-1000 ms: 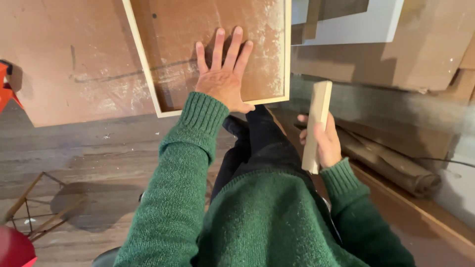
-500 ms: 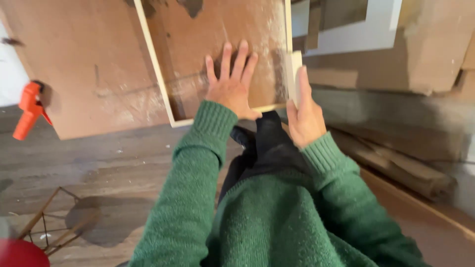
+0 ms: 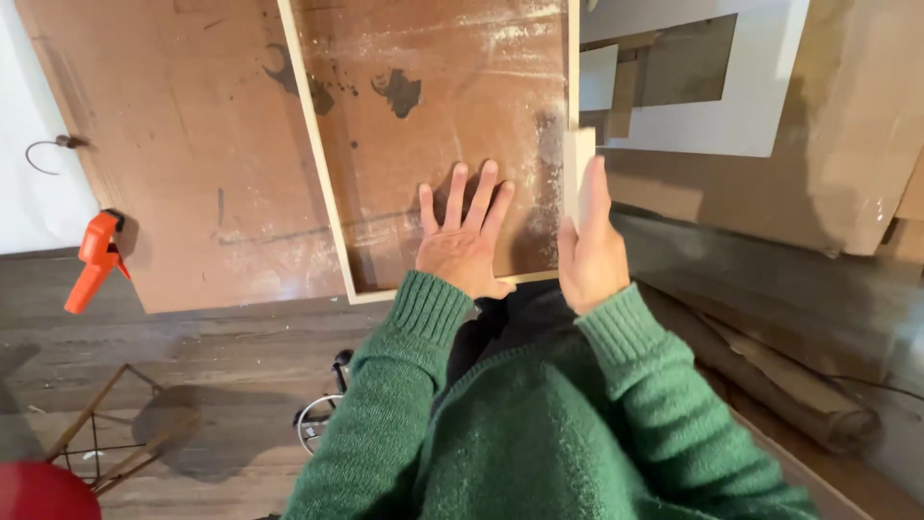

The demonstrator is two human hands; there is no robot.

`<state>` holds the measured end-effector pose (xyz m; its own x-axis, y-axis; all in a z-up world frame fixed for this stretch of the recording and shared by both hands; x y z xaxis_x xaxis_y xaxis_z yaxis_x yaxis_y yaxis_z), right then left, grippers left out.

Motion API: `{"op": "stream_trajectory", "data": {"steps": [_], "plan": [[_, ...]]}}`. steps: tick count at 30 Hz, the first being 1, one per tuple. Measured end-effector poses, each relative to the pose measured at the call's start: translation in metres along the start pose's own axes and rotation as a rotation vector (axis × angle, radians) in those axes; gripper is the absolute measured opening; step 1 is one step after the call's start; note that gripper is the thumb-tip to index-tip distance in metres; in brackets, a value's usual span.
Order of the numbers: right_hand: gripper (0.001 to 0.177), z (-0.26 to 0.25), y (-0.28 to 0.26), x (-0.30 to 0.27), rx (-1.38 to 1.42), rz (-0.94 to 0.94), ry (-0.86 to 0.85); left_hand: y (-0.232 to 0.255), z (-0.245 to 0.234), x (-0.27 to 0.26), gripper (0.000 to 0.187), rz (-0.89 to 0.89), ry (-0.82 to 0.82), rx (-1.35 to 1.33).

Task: The recorder is sanding the inner and outer edges of a wooden frame using a sanding block.

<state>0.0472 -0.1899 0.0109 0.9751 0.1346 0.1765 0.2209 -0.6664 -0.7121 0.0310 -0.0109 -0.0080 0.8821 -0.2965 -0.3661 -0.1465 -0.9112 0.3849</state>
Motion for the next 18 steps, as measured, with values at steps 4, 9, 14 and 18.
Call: {"op": "stream_trajectory", "data": {"steps": [4,9,14,18], "plan": [[0.08,0.032,0.045,0.086,0.037,0.185,-0.063,-0.002,0.009,0.003,0.14,0.011,0.021,0.003],[0.071,0.059,0.095,0.122,-0.265,0.093,0.061,0.003,0.005,-0.005,0.139,0.013,0.02,0.04],[0.087,0.0,-0.011,0.033,-0.051,-0.055,0.026,-0.003,0.007,0.001,0.142,0.011,0.028,0.034],[0.074,0.033,0.034,0.084,-0.119,0.201,-0.026,-0.003,0.009,0.002,0.141,0.019,0.041,0.023]]}}
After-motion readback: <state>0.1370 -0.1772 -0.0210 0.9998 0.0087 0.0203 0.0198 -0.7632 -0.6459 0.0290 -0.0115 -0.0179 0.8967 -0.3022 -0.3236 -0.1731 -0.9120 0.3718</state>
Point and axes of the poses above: each hand's wrist, its own x-axis towards the middle knuckle, its own z-axis out of the palm, y = z × x, the point moved 3 cm from there along x, towards the middle knuckle, and after that the axes turned 7 degrees about y, right-handed, at the moved point
